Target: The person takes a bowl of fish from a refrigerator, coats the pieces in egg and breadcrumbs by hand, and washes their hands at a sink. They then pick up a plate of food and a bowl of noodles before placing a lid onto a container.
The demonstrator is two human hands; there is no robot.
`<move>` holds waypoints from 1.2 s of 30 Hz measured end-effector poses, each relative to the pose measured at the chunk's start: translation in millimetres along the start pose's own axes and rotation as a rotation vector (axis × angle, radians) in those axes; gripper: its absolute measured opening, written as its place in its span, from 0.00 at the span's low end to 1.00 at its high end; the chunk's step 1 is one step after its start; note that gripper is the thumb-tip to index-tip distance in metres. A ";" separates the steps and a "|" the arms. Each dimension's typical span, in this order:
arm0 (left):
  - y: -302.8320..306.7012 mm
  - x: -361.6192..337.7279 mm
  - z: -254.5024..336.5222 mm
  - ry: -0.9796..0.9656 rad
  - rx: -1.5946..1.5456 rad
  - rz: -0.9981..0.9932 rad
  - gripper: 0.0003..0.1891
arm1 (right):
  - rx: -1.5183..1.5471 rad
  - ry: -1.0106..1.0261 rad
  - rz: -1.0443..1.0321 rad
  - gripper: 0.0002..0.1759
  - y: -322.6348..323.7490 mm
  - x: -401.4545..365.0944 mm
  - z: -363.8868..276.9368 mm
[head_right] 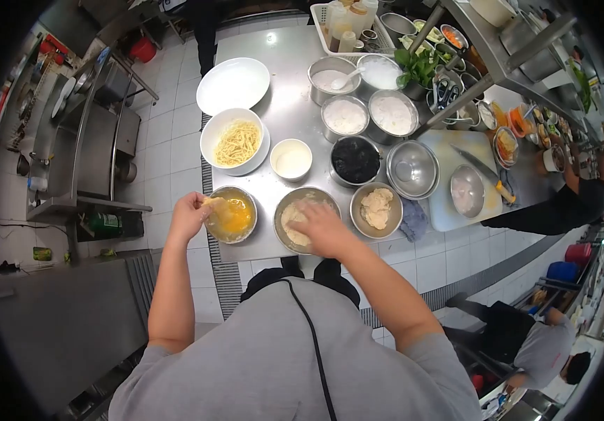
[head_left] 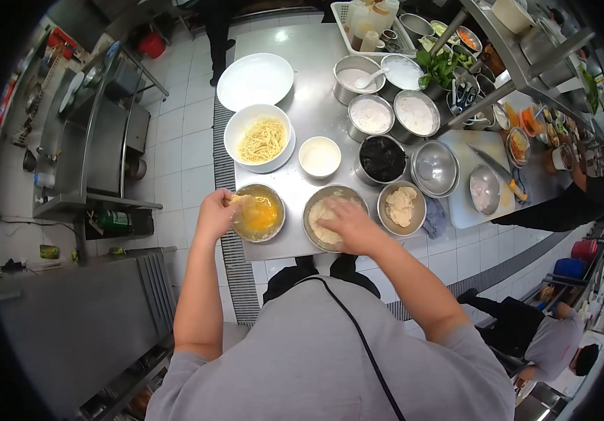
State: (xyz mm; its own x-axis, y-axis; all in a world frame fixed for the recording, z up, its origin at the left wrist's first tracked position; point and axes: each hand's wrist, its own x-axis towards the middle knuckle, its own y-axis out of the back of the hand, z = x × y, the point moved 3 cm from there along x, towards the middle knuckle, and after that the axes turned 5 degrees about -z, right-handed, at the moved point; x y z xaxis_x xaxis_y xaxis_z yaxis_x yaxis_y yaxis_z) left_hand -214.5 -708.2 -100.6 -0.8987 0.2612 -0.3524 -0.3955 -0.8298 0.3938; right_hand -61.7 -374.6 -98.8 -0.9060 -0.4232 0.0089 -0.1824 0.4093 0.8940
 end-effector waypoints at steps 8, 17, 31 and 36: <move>-13.6 -13.2 0.3 0.012 0.028 -0.014 0.11 | -0.041 -0.312 -0.095 0.31 -30.1 25.1 -3.5; -30.3 -23.4 27.5 -0.025 0.143 0.004 0.12 | 0.049 -0.409 -0.198 0.20 -76.2 44.5 24.9; -109.8 -10.8 62.7 -0.050 0.462 -0.187 0.18 | 0.382 -0.585 0.069 0.17 -12.0 36.3 19.4; -59.7 -11.6 26.0 -0.067 0.373 0.001 0.19 | 0.309 -0.458 -0.030 0.15 -68.1 44.2 10.9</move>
State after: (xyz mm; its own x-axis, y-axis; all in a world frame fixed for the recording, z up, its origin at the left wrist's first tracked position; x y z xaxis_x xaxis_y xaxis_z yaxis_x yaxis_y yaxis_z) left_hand -185.5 -648.9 -97.9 -0.9046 0.3025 -0.3003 -0.4254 -0.5967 0.6804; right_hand -93.4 -412.3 -164.2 -0.9596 -0.0718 -0.2719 -0.2518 0.6500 0.7170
